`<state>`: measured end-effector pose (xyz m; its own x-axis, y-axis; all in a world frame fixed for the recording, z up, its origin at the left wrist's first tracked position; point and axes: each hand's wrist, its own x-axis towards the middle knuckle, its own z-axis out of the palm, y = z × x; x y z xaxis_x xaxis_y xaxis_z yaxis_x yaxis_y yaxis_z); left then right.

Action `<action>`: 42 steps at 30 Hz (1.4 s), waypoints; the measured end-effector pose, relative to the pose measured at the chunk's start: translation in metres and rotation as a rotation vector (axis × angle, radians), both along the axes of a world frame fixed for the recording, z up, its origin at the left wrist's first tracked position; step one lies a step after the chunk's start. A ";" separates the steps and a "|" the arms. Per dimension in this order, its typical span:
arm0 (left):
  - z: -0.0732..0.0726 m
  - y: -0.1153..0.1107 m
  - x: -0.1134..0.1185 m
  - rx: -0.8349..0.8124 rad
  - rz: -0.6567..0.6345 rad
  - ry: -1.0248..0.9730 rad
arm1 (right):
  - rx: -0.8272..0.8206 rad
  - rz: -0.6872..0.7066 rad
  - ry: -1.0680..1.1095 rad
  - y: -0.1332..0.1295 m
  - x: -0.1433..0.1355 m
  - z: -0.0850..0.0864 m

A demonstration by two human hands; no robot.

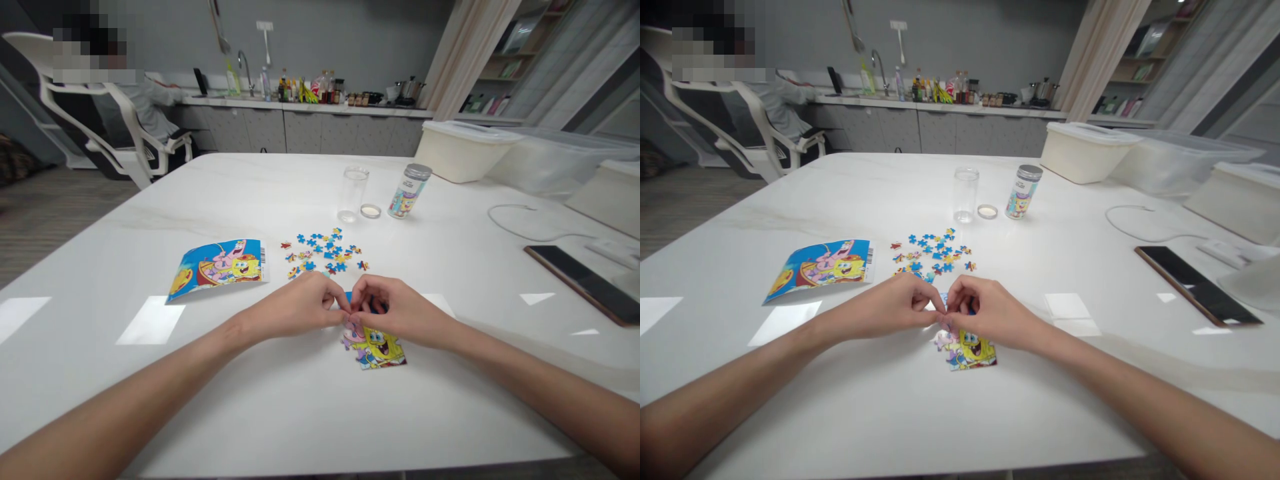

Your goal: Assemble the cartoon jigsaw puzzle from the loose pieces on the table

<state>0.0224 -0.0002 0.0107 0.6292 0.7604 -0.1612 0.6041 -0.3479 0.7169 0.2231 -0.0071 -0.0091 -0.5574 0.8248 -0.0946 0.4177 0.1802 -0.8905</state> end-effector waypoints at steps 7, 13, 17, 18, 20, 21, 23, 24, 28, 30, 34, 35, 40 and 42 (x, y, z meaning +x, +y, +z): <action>0.002 0.000 0.000 0.067 0.036 -0.012 | -0.111 0.032 0.099 -0.001 -0.002 0.004; 0.015 -0.001 -0.011 0.234 -0.292 -0.012 | 0.012 0.022 0.005 -0.001 0.000 0.006; 0.017 -0.003 -0.014 0.198 -0.493 0.056 | 0.093 0.018 -0.095 -0.003 0.000 0.006; 0.016 -0.003 -0.013 0.193 -0.514 0.067 | 0.100 0.012 -0.098 -0.004 0.000 0.005; 0.014 -0.004 -0.012 0.186 -0.552 0.082 | 0.104 -0.003 -0.101 -0.004 -0.001 0.004; 0.014 -0.004 -0.011 0.192 -0.563 0.089 | 0.103 -0.008 -0.103 -0.004 -0.001 0.003; 0.013 -0.005 -0.011 0.222 -0.572 0.094 | 0.109 -0.011 -0.109 -0.004 -0.001 0.001; 0.013 -0.005 -0.011 0.237 -0.572 0.092 | 0.119 -0.012 -0.114 -0.004 -0.001 0.000; 0.013 -0.005 -0.012 0.235 -0.561 0.078 | 0.192 -0.010 -0.130 -0.004 -0.001 0.000; 0.014 -0.005 -0.011 0.225 -0.558 0.079 | 0.230 0.000 -0.129 -0.003 -0.001 -0.001; 0.014 -0.005 -0.010 0.209 -0.551 0.060 | 0.263 0.013 -0.135 -0.003 -0.001 -0.001; 0.014 -0.005 -0.010 0.205 -0.548 0.049 | 0.272 0.017 -0.138 -0.003 -0.001 -0.002; 0.013 -0.005 -0.011 0.208 -0.546 0.026 | 0.347 0.045 -0.136 -0.004 -0.002 -0.002; 0.013 -0.005 -0.011 0.201 -0.551 0.037 | 0.389 0.044 -0.140 -0.004 -0.002 -0.003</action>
